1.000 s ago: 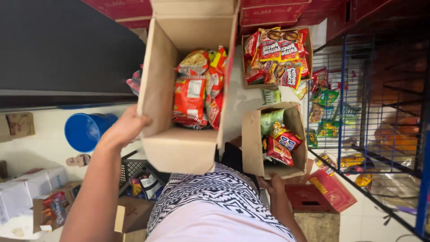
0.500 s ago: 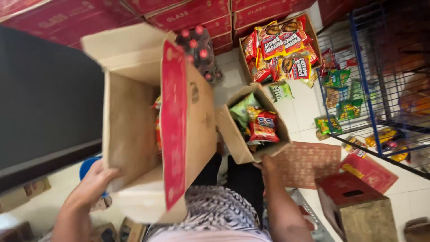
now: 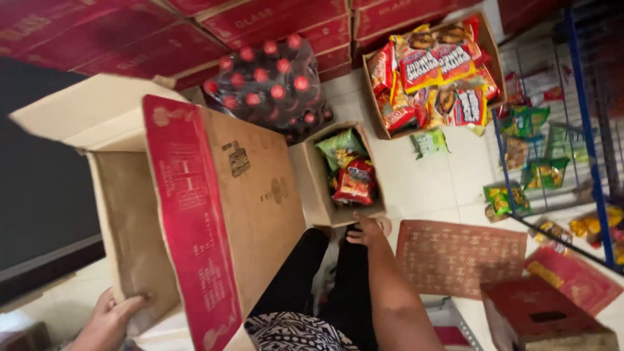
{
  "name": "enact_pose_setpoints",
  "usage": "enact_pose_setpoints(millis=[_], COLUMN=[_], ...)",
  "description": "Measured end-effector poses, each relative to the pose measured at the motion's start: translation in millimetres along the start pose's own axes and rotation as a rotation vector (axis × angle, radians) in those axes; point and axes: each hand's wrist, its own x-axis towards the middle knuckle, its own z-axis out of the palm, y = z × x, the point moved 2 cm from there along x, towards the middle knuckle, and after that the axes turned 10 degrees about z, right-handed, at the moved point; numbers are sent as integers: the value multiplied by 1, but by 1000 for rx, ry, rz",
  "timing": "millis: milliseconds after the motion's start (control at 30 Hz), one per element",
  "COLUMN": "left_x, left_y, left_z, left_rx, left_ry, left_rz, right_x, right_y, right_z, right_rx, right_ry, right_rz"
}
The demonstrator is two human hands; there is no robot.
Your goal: Organizing snack bags into boxes and onto shelves in a grocery store backroom.
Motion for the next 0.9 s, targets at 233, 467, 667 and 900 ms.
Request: enact_pose_setpoints(millis=[233,467,667,900], left_x=[-39,-64,-161,-160], left_y=[85,32,138,147], left_z=[20,-148,-142,-135], left_rx=[47,49,226,-128], left_ry=[17,163,118,371], left_rz=[47,159,428,192], right_x=[-49,-96,-204,-206], right_y=[24,14,13,37], right_z=[-27,-48,-9,-5], right_rx=[-183,-244,-261,-413], right_ry=[115,55,128,171], right_rz=[-90,-290,-448,-440])
